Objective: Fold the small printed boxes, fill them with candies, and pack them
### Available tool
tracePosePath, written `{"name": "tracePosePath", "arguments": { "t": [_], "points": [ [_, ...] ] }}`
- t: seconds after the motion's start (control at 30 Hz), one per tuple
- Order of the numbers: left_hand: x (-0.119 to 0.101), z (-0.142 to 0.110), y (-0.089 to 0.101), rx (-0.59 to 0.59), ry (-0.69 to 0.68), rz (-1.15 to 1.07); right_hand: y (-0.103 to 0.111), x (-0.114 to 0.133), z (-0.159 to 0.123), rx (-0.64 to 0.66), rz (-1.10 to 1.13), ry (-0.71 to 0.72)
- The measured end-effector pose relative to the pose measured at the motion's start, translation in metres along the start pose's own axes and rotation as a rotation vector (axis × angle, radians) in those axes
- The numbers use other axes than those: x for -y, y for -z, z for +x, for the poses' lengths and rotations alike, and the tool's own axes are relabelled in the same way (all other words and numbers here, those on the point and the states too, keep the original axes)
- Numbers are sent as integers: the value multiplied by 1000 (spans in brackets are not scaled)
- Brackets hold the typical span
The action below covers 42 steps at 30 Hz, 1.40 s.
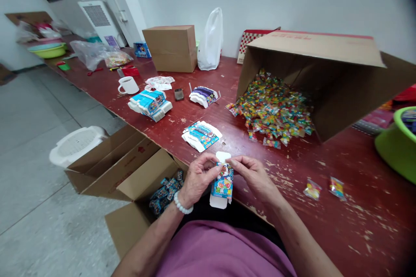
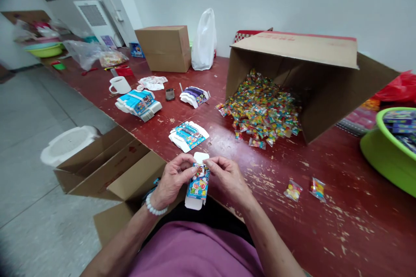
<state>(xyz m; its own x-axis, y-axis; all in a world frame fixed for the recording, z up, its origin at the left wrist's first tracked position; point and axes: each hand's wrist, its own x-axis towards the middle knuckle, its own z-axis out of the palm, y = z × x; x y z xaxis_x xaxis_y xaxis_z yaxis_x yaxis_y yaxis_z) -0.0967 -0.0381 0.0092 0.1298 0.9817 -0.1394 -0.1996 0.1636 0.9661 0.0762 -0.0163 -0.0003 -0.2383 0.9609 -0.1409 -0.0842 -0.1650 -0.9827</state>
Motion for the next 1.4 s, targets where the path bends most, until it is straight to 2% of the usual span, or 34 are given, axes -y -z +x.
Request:
{"name": "tracePosePath", "arguments": {
  "t": [0.13,0.2,0.3,0.43,0.5,0.57,0.63,0.67,0.73,0.8,0.93,1.13,1.4],
  "points": [
    [0,1,1,1,15,13,0,-4,5,-39,143,-16],
    [0,2,2,24,18,22,1,-2,5,-6,162,-26],
    [2,2,1,26,-22,52,1,3,4,35,89,-3],
    [6,0,-3,-52,-22,-123,-2,7,2,-55,4,121],
    [8,-2,-5,-8,94,-247,-5,6,0,-81,-1,161],
    [12,-3,-7,120,291,-328,-7,3,-3,-61,-36,147],
    [16,-3,-7,203,440,-363,-7,2,-7,-5,-147,153],
    [18,-2,-6,205,467,-365,-6,1,-8,19,-229,186],
    [20,-2,-7,158,437,-337,-3,3,-11,33,-397,294],
    [19,-1,-8,125,388,-269,-1,7,-12,23,-470,340],
    [14,-1,-10,86,265,-76,-1,18,-8,38,-375,221],
    [15,0,-6,166,207,44,-3,25,-2,19,-220,104],
    [15,1,-2,202,167,99,-5,17,-2,6,-130,99]
  ]
}}
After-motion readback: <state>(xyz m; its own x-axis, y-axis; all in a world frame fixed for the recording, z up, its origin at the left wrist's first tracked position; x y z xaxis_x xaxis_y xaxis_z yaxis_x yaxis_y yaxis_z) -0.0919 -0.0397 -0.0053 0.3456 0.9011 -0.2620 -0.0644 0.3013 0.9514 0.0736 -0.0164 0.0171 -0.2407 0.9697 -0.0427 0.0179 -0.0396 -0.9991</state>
